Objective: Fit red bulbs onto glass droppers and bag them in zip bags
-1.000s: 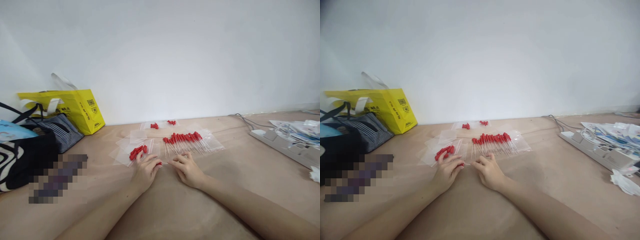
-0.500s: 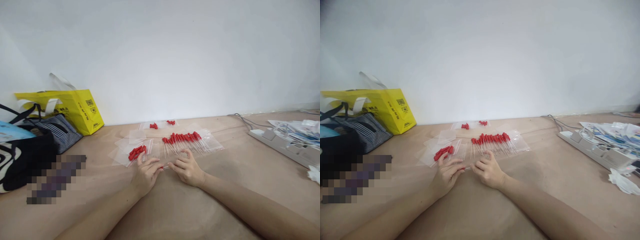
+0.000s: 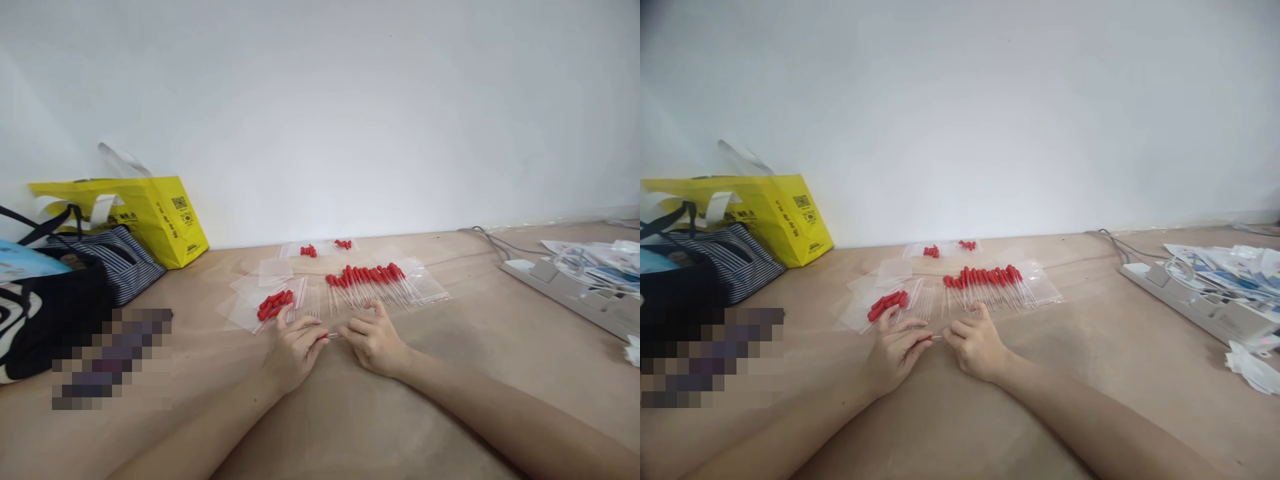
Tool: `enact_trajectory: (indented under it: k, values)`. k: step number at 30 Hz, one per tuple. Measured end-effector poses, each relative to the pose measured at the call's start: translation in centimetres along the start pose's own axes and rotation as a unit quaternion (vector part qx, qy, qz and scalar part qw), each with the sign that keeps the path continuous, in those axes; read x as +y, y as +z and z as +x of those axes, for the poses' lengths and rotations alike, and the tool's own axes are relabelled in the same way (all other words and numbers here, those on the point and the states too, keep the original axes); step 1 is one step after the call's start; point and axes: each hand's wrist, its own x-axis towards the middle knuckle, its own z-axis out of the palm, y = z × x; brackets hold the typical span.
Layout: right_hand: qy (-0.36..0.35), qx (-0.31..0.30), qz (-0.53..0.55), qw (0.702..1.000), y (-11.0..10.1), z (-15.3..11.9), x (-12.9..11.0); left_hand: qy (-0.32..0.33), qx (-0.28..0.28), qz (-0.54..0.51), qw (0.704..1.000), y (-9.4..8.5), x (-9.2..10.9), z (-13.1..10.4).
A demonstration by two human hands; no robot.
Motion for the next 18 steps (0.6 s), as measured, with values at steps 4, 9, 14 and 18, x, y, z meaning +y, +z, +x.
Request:
enact_trajectory:
  k: [4, 9, 14, 18]
  values:
    - [-0.008, 0.005, 0.026, 1.0, 0.2, 0.1, 0.0, 0.003, -0.006, -0.003, 1.0, 0.0, 0.0, 0.1]
    - [-0.012, -0.006, 0.095, 0.995, 0.7, 0.5, 0.2, 0.004, -0.011, -0.011, 1.0, 0.2, 0.1, 0.1]
    - [-0.002, -0.018, 0.126, 0.992, 1.0, 0.6, 0.1, 0.037, -0.009, 0.014, 0.999, 0.1, -0.4, 0.2]
    - [0.011, -0.014, 0.102, 0.995, 0.6, 0.5, 0.1, 0.06, -0.008, 0.076, 0.995, -0.4, -1.1, 0.2]
